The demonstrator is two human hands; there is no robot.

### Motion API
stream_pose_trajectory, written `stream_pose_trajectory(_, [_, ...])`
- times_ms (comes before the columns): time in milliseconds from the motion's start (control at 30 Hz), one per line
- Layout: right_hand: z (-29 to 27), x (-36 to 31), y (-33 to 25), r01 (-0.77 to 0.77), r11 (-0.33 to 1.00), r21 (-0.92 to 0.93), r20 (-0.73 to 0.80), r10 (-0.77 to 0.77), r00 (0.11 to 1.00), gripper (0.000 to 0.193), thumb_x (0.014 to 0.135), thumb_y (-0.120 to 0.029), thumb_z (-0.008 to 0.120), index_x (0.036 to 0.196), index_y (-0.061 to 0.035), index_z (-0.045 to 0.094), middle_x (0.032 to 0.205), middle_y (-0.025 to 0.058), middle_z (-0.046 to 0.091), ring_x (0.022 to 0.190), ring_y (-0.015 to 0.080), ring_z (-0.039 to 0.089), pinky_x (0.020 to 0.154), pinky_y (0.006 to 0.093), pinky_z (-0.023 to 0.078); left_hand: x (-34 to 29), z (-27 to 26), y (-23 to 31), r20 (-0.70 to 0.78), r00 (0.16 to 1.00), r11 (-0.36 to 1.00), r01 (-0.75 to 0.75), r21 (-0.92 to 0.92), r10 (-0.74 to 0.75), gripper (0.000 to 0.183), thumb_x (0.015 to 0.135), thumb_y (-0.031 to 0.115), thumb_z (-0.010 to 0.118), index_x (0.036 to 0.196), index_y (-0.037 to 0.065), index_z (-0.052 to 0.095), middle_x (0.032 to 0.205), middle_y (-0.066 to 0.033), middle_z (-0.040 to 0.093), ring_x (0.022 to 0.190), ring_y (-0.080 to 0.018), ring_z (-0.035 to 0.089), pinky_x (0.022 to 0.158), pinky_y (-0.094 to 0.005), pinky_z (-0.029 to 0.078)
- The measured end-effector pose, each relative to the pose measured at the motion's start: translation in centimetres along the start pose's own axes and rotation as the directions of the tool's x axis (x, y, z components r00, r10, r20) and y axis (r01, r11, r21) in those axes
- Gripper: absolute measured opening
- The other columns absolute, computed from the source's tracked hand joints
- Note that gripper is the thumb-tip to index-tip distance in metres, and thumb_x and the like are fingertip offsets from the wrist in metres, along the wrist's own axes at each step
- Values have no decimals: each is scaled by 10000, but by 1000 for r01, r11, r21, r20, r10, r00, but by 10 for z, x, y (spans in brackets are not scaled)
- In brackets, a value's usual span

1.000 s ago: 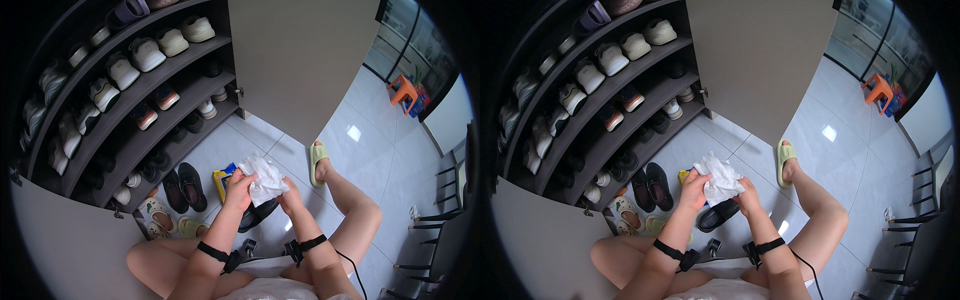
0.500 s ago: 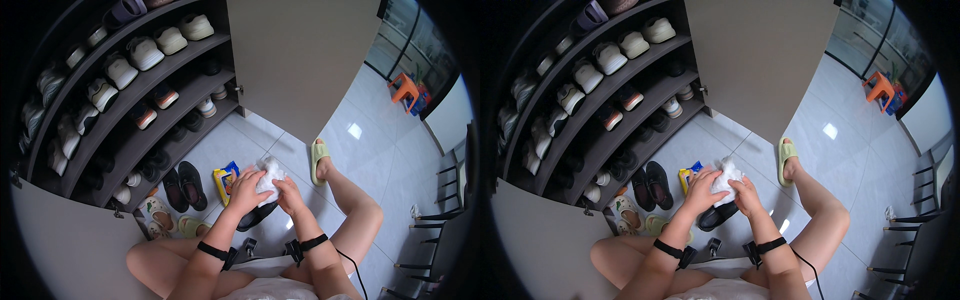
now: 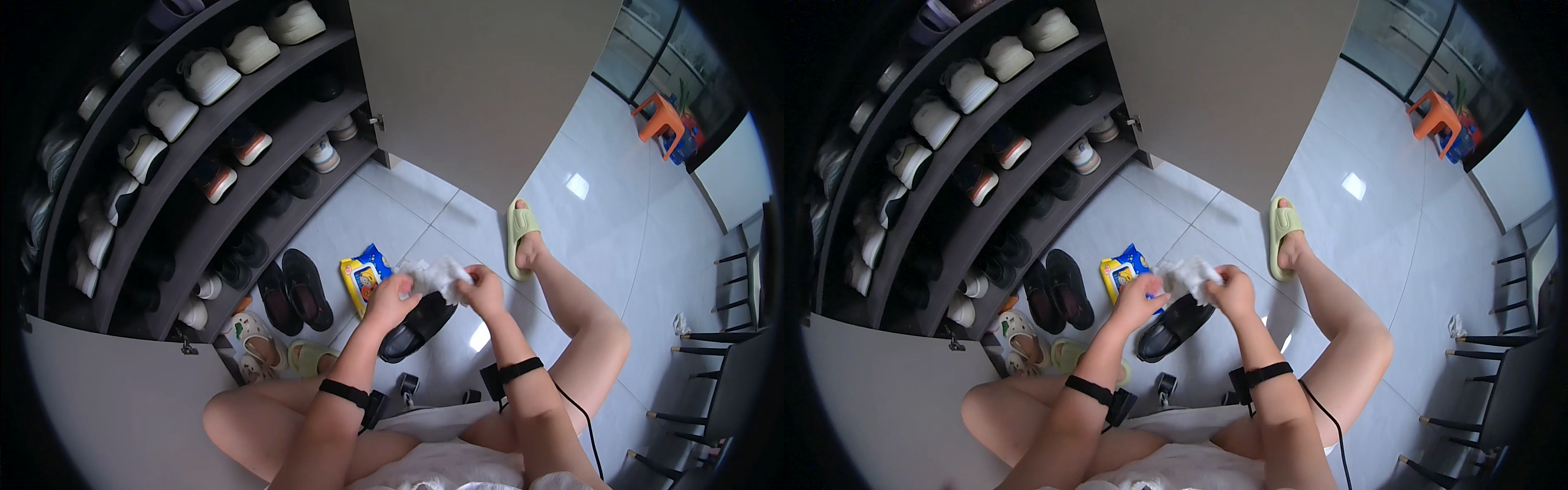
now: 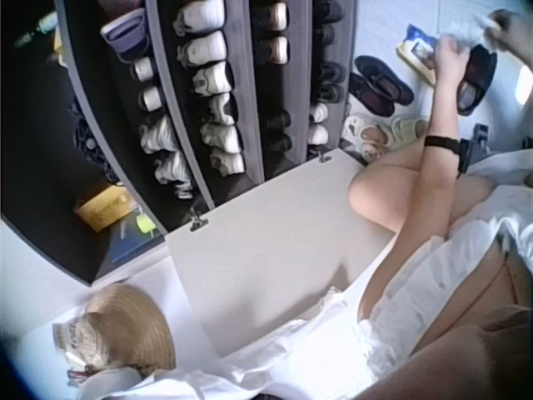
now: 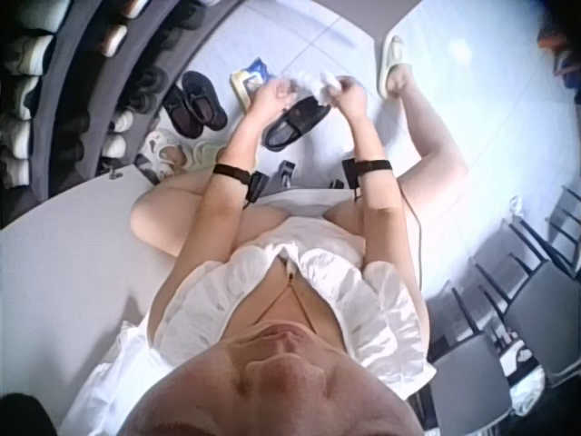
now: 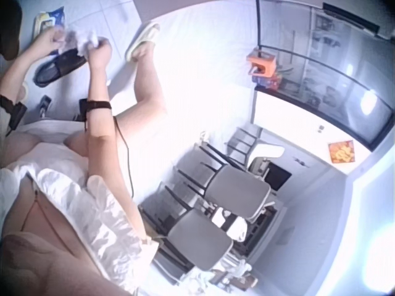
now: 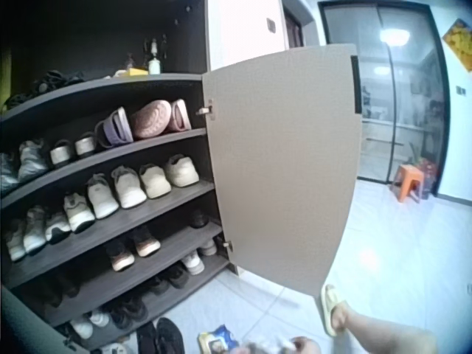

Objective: The person wipes a black shoe using a wet wipe, cleans the sole and sides, retrieves a box of shoe polish and a brush from a cabinet, and applies polish to the shoe.

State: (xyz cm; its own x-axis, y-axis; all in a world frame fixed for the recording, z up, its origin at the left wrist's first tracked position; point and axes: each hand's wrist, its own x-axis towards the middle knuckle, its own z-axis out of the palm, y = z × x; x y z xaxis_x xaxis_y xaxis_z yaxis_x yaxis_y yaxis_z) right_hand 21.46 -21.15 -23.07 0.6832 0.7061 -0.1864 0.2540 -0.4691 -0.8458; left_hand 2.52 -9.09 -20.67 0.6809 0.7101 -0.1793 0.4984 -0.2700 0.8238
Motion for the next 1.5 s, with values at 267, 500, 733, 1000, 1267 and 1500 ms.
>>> stream_pose_trajectory(267, [12, -17, 68, -376, 874, 307, -196, 445, 874, 251, 719, -126, 668, 922, 6, 601, 793, 65, 639, 680, 133, 594, 625, 286, 492, -70, 114, -102, 303, 903, 793, 64, 605, -304, 396, 780, 311, 666, 1091, 70, 618, 1150, -203, 589, 1046, -320, 592, 927, -387, 455])
stream_pose_trajectory(500, [-4, -4, 96, -190, 848, 494, -288, 366, 885, 280, 766, -62, 625, 1028, 37, 618, 830, 65, 658, 666, 118, 605, 588, 245, 483, -19, 102, -77, 139, 933, 897, 266, 353, -332, 232, 792, 157, 536, 970, 43, 631, 998, -200, 635, 953, -368, 598, 832, -430, 480])
stream_pose_trajectory(733, [22, 16, 29, -69, 997, 22, -237, 72, 969, 202, 763, -143, 600, 909, -8, 637, 687, 127, 626, 588, 222, 601, 603, 345, 479, 16, 30, -121, 198, 806, 191, 357, -914, -557, 398, 639, 113, 532, 1025, 26, 572, 866, -126, 611, 840, -297, 605, 799, -384, 501])
stream_pose_trajectory(1000, [97, 64, -2, 85, 995, -50, 126, -78, 989, 379, 790, -82, 531, 1147, -142, 643, 839, 154, 672, 770, 283, 644, 726, 368, 501, 34, -27, -159, 436, 747, -135, 430, -893, -501, 399, 868, 313, 570, 1156, 38, 591, 1078, -134, 649, 919, -289, 629, 822, -415, 497])
stream_pose_trajectory(1267, [174, 146, -43, 176, 981, -82, 60, -171, 983, 375, 793, -55, 489, 1127, -130, 642, 1038, 174, 642, 906, 336, 626, 798, 385, 493, 46, -9, -170, 230, 640, 96, 432, -897, -733, 566, 864, 431, 611, 1190, -27, 556, 1068, -136, 634, 909, -228, 633, 793, -339, 508])
stream_pose_trajectory(1500, [237, 146, -33, 508, 860, 52, 419, -481, 770, 310, 813, -1, 438, 1026, -62, 655, 1149, 167, 609, 1040, 353, 583, 914, 357, 462, 43, 16, -204, -88, 718, 376, 252, -892, -691, 342, 890, 288, 615, 954, -46, 646, 827, -51, 637, 708, -137, 579, 653, -277, 478])
